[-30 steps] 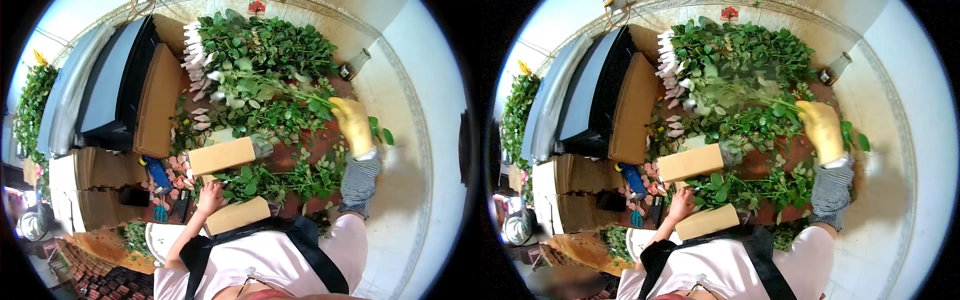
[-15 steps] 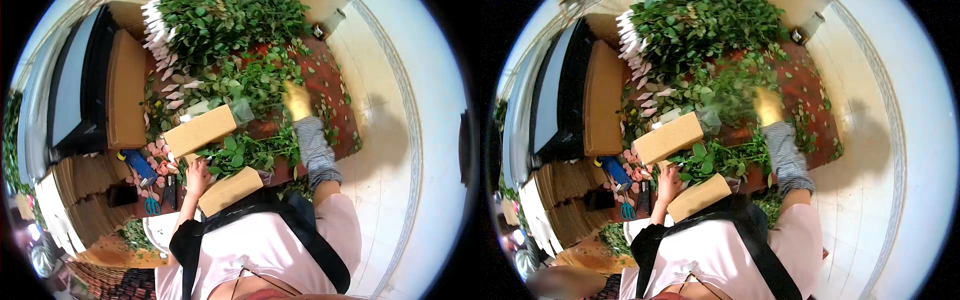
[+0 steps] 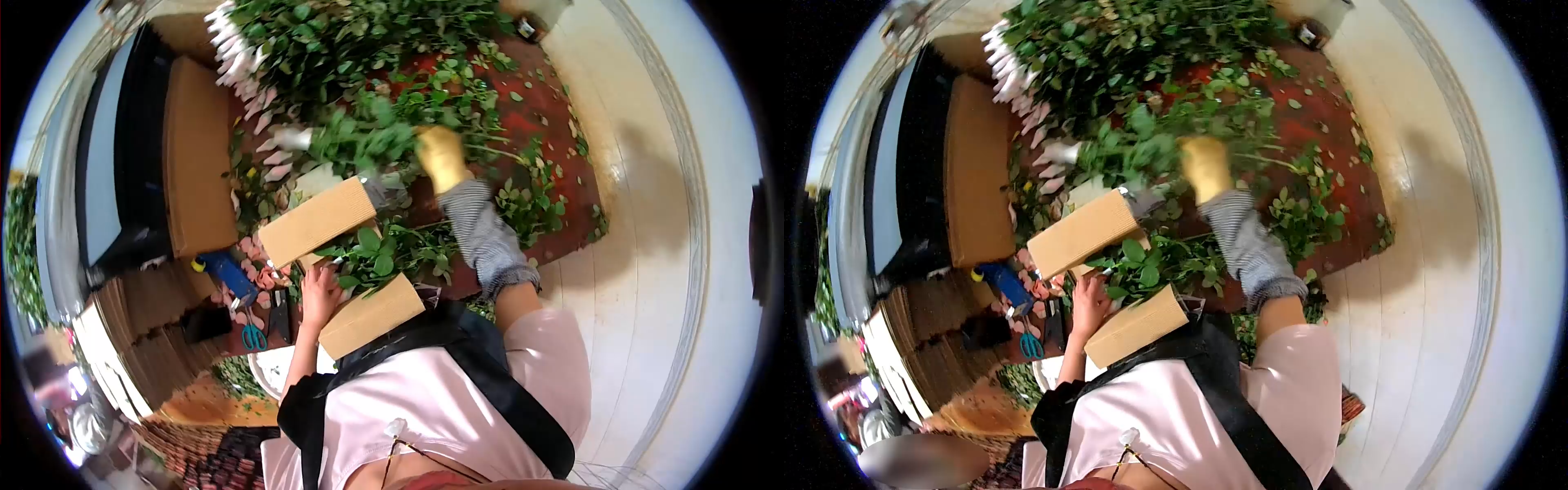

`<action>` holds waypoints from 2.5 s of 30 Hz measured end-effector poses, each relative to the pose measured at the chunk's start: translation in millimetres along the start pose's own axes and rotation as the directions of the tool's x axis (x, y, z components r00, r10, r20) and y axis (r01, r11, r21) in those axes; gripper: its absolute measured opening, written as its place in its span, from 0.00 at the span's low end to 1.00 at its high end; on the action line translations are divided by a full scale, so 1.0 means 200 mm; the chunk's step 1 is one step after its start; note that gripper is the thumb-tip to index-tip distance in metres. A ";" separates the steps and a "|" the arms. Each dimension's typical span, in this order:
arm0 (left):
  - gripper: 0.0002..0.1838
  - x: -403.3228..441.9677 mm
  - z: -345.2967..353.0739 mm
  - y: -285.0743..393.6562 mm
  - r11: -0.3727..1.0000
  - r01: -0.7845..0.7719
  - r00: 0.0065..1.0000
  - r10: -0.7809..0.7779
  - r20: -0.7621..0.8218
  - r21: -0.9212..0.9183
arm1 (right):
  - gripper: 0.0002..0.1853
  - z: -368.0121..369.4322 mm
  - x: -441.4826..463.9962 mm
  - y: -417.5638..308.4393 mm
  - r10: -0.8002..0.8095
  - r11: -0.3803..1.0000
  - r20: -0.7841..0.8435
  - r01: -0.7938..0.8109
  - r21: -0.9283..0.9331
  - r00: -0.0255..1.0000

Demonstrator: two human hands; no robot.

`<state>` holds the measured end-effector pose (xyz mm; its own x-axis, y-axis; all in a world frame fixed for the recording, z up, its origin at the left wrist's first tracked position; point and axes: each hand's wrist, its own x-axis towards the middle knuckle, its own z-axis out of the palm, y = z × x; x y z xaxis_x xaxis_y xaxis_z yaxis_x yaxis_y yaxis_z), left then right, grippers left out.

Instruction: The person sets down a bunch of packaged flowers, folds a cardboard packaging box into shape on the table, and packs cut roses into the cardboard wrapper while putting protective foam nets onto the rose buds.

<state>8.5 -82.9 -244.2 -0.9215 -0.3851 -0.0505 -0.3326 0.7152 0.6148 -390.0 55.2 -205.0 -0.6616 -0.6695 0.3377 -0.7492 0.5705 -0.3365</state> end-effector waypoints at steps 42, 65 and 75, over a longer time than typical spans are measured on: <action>0.33 0.03 -0.02 -0.03 0.993 -0.048 0.996 0.056 -0.074 0.112 | 0.14 -0.03 -0.47 -0.01 0.082 0.983 -0.211 -0.114 -0.144 0.974; 0.33 -0.01 0.01 -0.03 0.988 -0.018 0.999 0.025 -0.044 0.155 | 0.25 -0.17 0.22 -0.02 0.019 0.977 0.218 0.028 -0.210 0.976; 0.32 0.02 -0.03 0.01 0.987 0.102 0.994 -0.107 0.033 0.120 | 0.27 -0.09 1.62 -0.18 0.092 0.974 0.106 -0.068 -0.215 0.990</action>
<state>5.8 -86.6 -238.8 -0.8868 -0.4400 -0.1417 -0.4467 0.7369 0.5074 -577.9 -174.6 -66.7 -0.7207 -0.6607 0.2100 -0.6920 0.7036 -0.1615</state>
